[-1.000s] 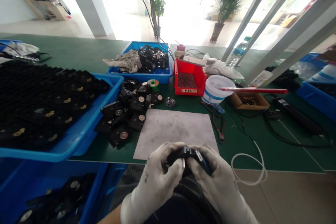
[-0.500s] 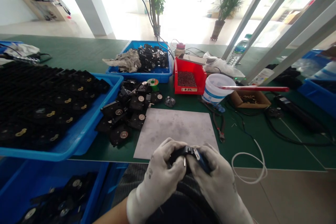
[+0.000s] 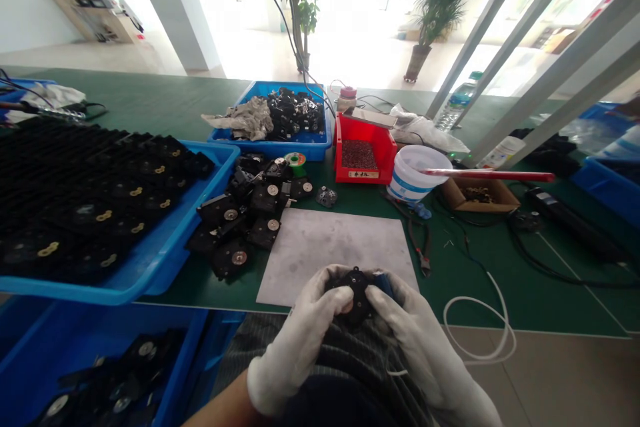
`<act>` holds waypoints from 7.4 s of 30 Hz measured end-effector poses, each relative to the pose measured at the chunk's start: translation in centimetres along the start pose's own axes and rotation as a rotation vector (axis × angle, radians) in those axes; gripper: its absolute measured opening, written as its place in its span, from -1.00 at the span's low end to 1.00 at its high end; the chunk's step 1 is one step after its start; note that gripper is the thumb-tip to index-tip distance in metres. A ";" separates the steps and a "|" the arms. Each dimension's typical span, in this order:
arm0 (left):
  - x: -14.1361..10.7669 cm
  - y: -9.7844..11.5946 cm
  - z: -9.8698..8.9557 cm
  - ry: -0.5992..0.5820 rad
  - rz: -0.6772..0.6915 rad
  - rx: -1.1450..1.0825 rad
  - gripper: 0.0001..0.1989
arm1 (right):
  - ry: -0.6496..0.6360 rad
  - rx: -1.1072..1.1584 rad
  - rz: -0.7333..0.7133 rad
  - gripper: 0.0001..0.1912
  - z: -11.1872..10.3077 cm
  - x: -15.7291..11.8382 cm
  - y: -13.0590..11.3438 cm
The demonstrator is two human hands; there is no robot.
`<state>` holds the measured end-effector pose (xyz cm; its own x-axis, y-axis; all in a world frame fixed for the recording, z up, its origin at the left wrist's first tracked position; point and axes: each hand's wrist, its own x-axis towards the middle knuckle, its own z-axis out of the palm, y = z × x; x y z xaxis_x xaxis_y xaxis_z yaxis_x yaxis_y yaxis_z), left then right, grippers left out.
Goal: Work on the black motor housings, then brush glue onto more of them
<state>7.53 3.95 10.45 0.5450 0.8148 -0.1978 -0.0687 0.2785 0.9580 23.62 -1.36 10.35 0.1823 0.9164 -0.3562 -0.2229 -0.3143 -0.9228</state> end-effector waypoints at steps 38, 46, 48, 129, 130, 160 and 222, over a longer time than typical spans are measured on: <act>-0.2 -1.6 0.2 0.299 0.318 0.554 -0.82 | 0.184 -0.900 -0.787 -0.78 1.1 0.2 1.2; -0.2 -0.3 -0.6 0.076 0.005 0.121 -0.41 | 0.088 -0.168 -0.046 -0.61 0.8 0.2 -0.2; -0.5 -0.8 -0.3 0.016 0.015 -0.020 -0.38 | 0.102 0.029 0.080 -0.50 0.7 0.0 0.0; -2.5 -1.6 0.4 -0.029 0.020 -0.086 -0.52 | -0.152 -0.194 0.022 -0.65 -0.7 -0.9 -0.1; -2.6 -1.7 0.3 -0.031 0.049 -0.049 -0.52 | -0.149 -0.207 0.014 -0.65 -0.7 -1.1 0.0; -1.4 -1.2 1.3 0.237 -0.255 -0.592 0.01 | 0.101 -0.062 -0.044 -0.65 1.0 -1.7 0.7; -0.1 -2.3 0.5 0.237 0.426 0.548 -0.75 | 0.103 -0.781 -0.626 -0.85 -0.6 -0.1 1.0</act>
<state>8.07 2.98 8.41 0.3642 0.9012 0.2347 0.2280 -0.3306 0.9158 23.94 -1.89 9.40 0.1418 0.9581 0.2488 0.6253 0.1081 -0.7728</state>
